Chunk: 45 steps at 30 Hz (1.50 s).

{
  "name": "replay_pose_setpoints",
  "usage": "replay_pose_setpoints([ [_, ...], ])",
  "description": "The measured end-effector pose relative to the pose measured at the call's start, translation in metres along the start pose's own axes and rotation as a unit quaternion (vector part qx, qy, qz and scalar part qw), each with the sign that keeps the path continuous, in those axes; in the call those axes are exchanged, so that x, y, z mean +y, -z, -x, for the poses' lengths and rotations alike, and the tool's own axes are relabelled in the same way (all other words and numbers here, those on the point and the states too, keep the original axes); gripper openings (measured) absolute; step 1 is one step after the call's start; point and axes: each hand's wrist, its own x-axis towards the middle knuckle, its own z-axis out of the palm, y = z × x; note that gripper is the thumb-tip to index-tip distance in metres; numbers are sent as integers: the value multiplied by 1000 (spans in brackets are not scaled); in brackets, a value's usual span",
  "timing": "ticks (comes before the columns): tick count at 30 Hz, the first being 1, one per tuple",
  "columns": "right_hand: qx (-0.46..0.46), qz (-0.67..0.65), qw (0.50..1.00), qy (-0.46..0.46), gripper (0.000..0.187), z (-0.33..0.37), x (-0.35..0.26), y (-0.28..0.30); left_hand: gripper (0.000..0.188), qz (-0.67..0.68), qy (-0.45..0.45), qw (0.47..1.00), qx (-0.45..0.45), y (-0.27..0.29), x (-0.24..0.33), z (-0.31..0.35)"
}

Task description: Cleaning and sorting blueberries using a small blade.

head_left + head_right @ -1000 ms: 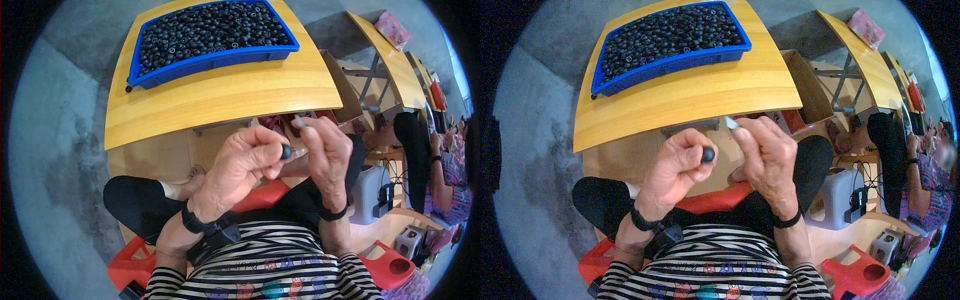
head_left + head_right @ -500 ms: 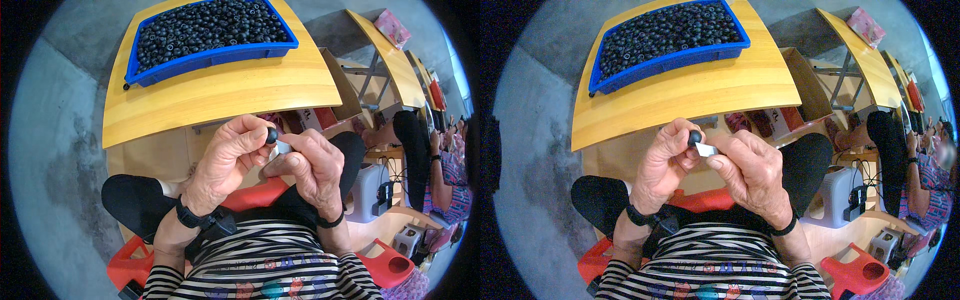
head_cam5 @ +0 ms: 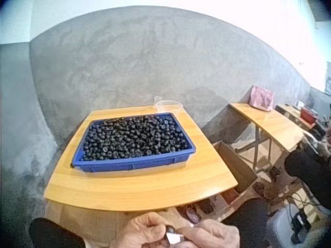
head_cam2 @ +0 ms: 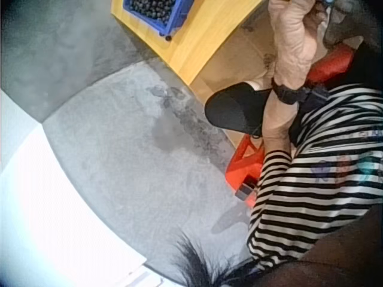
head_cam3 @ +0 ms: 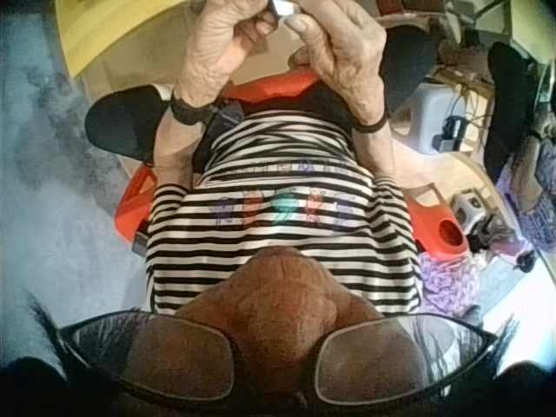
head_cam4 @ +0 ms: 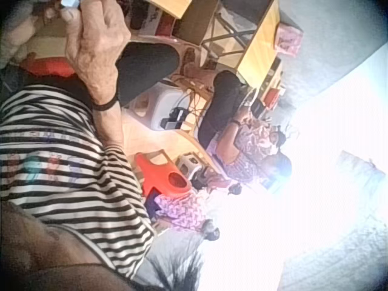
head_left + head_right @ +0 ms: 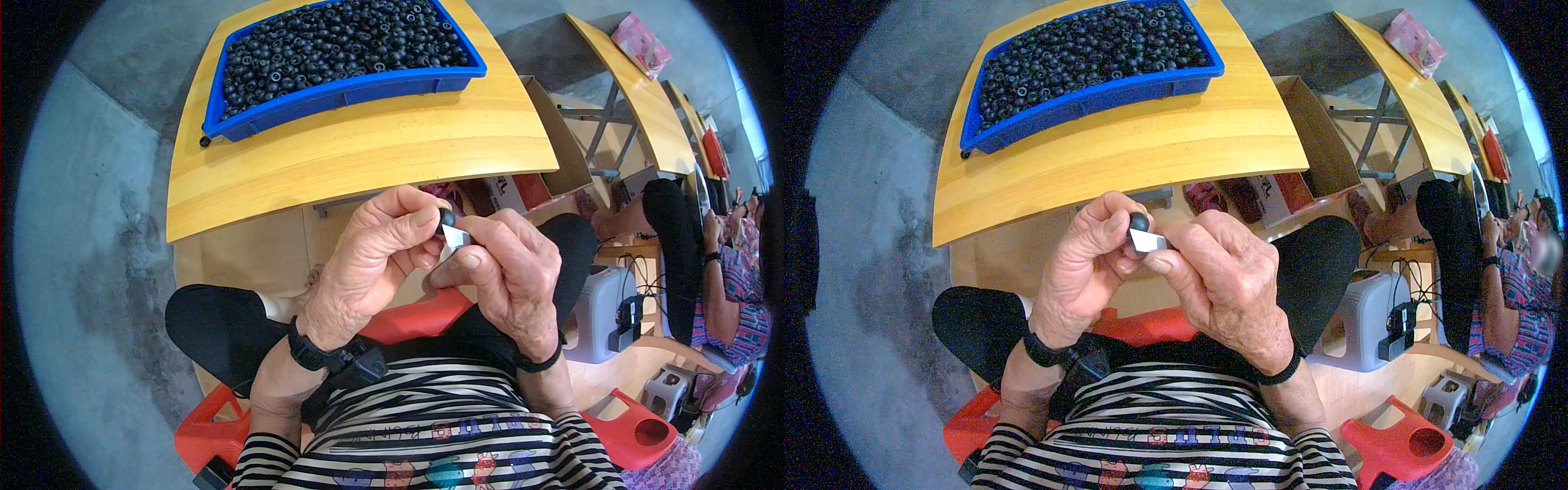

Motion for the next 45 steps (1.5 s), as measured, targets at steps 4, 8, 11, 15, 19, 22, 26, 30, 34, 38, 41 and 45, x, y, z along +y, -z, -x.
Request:
replay_pose_setpoints([
  [4,6,4,1000,3,18,0,2,-2,11,0,-4,1000,-2,0,0,-1],
  [8,4,12,1000,0,18,-1,2,-2,11,6,3,1000,0,1,1,-2],
  [11,4,13,1000,-4,19,-2,2,-2,10,11,7,1000,3,1,0,-3],
  [15,9,13,1000,-3,17,-2,3,-3,9,10,8,1000,9,3,-1,-4],
  [19,1,20,1000,-20,15,-2,9,-4,14,-39,5,998,44,-1,-4,-2],
  [22,35,43,996,-63,15,1,28,-6,16,-62,9,997,-40,-4,-8,0],
  [26,32,-195,953,-229,23,5,21,3,18,-53,4,999,12,-1,-6,-4],
  [30,13,-244,952,-186,32,1,6,-3,16,-41,13,999,26,-3,-7,-3],
  [34,30,-205,972,-108,24,2,13,-9,17,-19,29,999,33,-2,-10,-5],
  [38,24,-376,891,-255,14,5,6,-7,17,-24,29,999,4,1,-13,-5],
  [41,18,-399,857,-326,12,9,7,-7,17,-7,35,999,-18,3,-15,-7],
  [45,0,-444,832,-332,15,11,11,-6,17,-10,38,999,5,1,-19,-9],
])
